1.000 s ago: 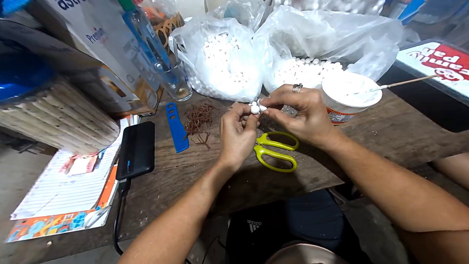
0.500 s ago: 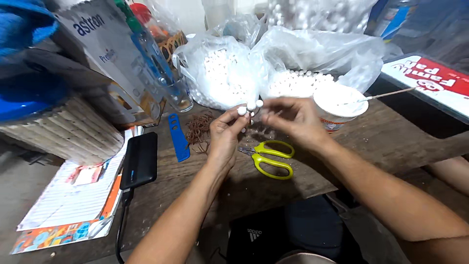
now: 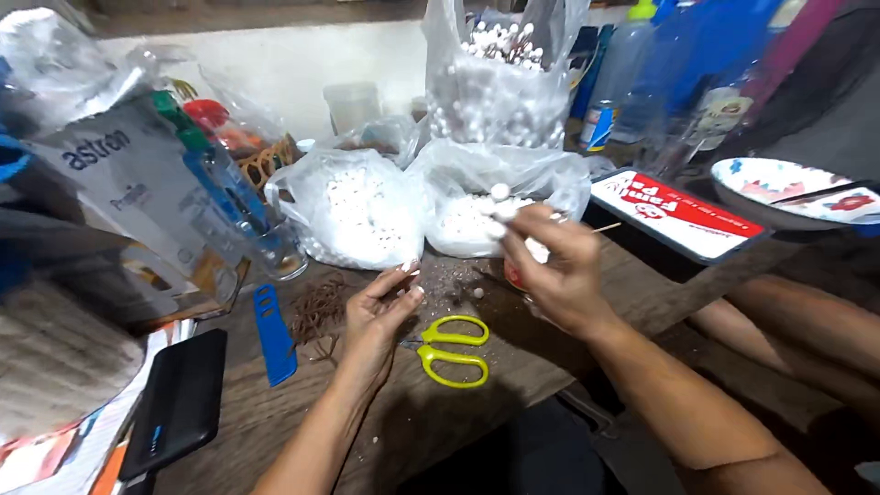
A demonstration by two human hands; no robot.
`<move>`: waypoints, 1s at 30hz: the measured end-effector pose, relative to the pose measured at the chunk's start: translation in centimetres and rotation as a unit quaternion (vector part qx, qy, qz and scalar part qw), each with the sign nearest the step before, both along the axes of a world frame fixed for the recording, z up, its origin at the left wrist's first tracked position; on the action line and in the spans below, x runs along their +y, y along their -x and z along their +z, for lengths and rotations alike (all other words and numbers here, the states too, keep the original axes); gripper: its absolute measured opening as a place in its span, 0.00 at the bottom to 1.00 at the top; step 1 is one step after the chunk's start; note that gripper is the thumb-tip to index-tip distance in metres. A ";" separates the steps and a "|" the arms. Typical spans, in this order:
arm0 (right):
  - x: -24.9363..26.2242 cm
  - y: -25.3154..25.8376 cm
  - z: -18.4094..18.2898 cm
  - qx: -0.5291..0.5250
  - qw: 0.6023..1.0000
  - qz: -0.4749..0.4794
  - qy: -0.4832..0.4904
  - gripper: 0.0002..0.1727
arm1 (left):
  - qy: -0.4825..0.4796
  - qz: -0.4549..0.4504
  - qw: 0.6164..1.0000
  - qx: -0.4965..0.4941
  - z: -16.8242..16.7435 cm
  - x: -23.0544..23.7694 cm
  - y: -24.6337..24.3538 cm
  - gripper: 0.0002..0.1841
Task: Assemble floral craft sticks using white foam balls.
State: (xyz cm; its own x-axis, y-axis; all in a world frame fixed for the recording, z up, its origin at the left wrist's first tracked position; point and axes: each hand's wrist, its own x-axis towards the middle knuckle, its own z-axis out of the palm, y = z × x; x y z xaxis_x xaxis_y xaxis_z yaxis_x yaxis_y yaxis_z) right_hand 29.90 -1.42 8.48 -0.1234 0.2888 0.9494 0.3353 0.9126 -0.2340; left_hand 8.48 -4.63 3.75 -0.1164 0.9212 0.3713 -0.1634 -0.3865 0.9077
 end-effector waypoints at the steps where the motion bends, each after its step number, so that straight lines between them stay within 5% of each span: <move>1: -0.1 -0.9 1.2 0.012 0.998 -0.019 -0.057 0.08 | 0.001 0.001 1.000 0.007 -0.1 0.0 0.0 0.14; 5: 1.9 -2.9 7.0 0.064 0.977 -0.069 -0.190 0.09 | 0.005 0.002 1.000 0.022 -0.2 -0.1 -0.1 0.12; 8: 7.0 -2.9 12.7 0.088 0.975 -0.107 -0.175 0.12 | 0.001 0.003 0.999 0.035 -0.2 -0.1 -0.1 0.12; 11: 13.0 -3.1 18.1 0.021 0.983 -0.170 0.070 0.11 | 0.003 0.009 0.999 0.045 -0.4 0.0 0.0 0.11; 14: 16.0 -4.1 20.5 -0.075 0.939 -0.179 0.284 0.22 | 0.007 0.018 0.999 0.051 -0.4 0.0 0.2 0.12; 20: 9.9 -4.1 17.0 0.013 0.985 -0.025 0.171 0.06 | 0.022 0.052 0.997 0.059 0.2 -0.1 0.6 0.13; 25: 2.3 -1.7 9.3 -0.137 0.987 0.017 0.088 0.17 | -0.022 0.120 0.983 0.139 0.9 0.6 3.0 0.15; 28: 0.2 0.8 4.2 -0.227 0.965 0.060 0.117 0.08 | -0.061 0.177 0.973 0.133 1.9 1.3 4.7 0.12; 30: 0.1 2.5 1.9 -0.309 0.934 0.062 0.167 0.16 | -0.077 0.208 0.967 0.122 2.5 1.5 5.9 0.12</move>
State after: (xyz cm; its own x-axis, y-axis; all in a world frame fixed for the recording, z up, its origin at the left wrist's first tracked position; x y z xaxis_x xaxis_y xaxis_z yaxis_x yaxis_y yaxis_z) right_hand 27.41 -1.32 10.41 -0.6702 0.5037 0.5450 0.3976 0.8638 -0.3095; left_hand 2.58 -3.17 6.29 -0.3559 0.7449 0.5644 0.2473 -0.5073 0.8255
